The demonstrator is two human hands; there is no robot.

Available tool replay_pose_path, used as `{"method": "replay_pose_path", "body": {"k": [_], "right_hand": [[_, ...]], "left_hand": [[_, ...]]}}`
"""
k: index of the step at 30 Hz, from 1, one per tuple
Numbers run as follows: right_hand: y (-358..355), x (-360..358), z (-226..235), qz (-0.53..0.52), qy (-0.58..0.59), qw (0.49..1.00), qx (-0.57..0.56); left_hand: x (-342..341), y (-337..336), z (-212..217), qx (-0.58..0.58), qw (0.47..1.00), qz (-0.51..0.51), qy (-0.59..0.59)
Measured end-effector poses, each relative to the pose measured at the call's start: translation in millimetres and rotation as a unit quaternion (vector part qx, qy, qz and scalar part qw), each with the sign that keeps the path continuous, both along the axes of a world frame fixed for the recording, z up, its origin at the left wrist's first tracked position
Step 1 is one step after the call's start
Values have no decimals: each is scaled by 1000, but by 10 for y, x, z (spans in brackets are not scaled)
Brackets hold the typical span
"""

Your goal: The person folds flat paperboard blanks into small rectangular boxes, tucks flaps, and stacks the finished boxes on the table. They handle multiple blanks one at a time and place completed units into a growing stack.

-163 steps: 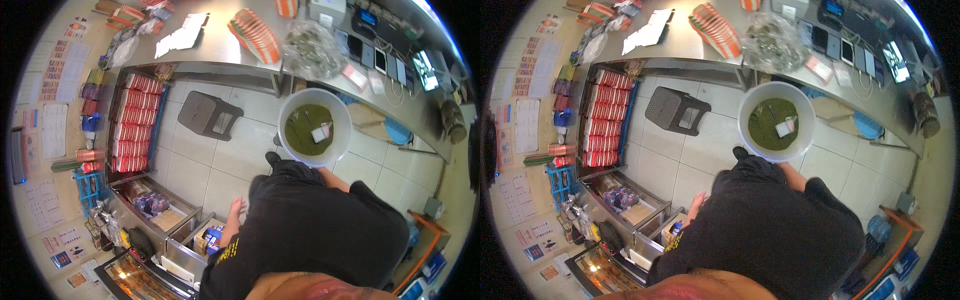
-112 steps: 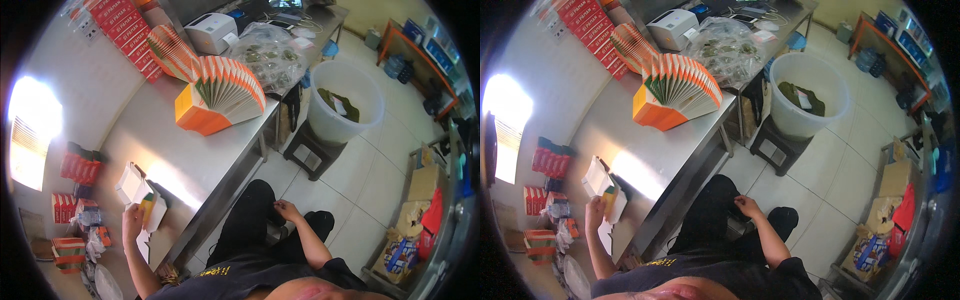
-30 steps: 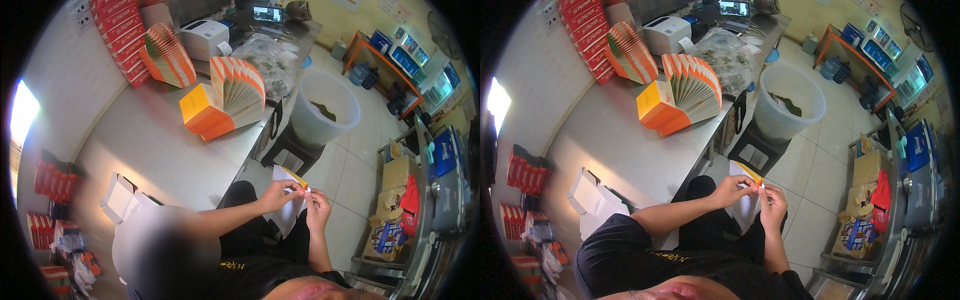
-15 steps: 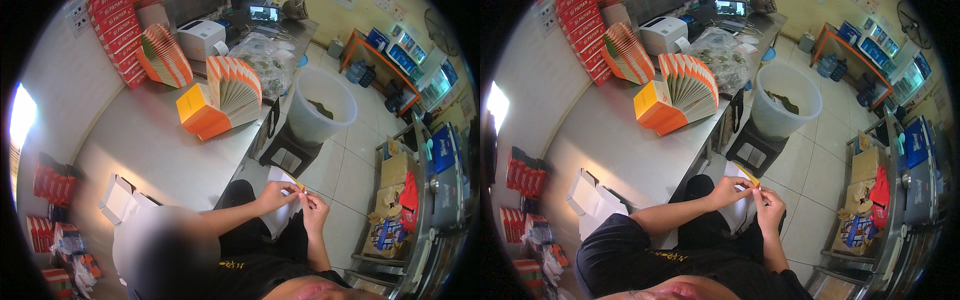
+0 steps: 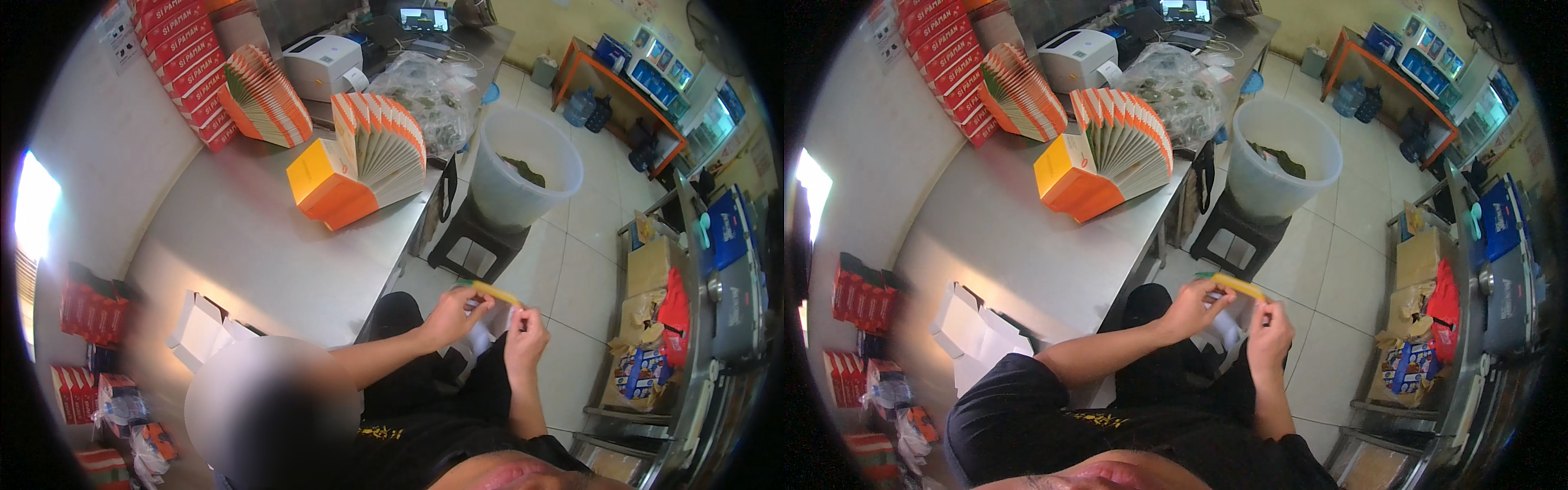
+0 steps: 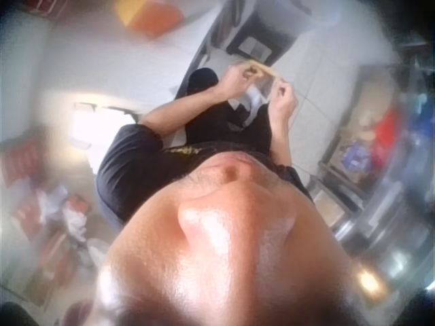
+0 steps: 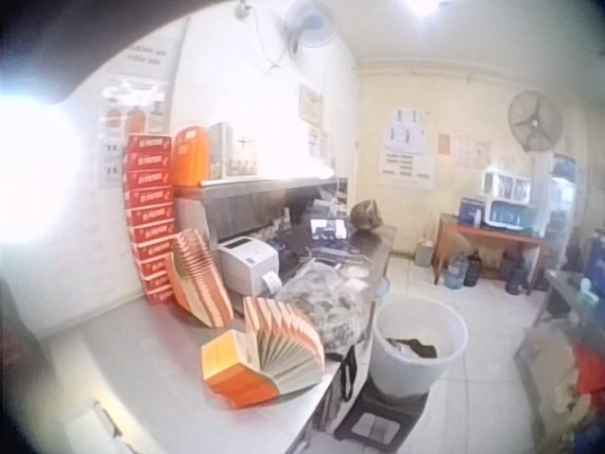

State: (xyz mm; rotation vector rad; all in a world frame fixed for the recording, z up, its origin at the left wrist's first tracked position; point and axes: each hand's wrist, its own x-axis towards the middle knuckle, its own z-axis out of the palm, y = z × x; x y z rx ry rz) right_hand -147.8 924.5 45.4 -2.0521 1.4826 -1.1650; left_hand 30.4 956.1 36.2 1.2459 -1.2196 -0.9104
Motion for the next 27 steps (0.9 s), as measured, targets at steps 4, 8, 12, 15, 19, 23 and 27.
{"method": "replay_pose_path", "body": {"k": [4, 8, 12, 15, 19, 23, 27], "right_hand": [[-174, -301, 98, -47, 32, 998, 16], [-185, -370, 130, -9, -15, 1000, -6], [-245, -419, 121, -122, 5, 991, 57], [-248, -395, 31, -76, -173, 959, 211], [-196, -254, -174, 93, -363, 888, 265], [-89, 15, -4, 83, -324, 911, 240], [38, 163, 57, 74, -79, 994, 9]], "left_hand": [[204, -93, 81, -9, 990, 105, -97], [224, -177, -1, -37, 999, -24, 10], [153, -192, -126, 5, 985, -81, 151], [147, -194, -142, 67, 973, -97, 197], [98, -154, -110, 74, 983, -115, 126], [97, -93, 27, 95, 987, -85, 102], [112, -133, -46, 57, 980, -40, 188]]}}
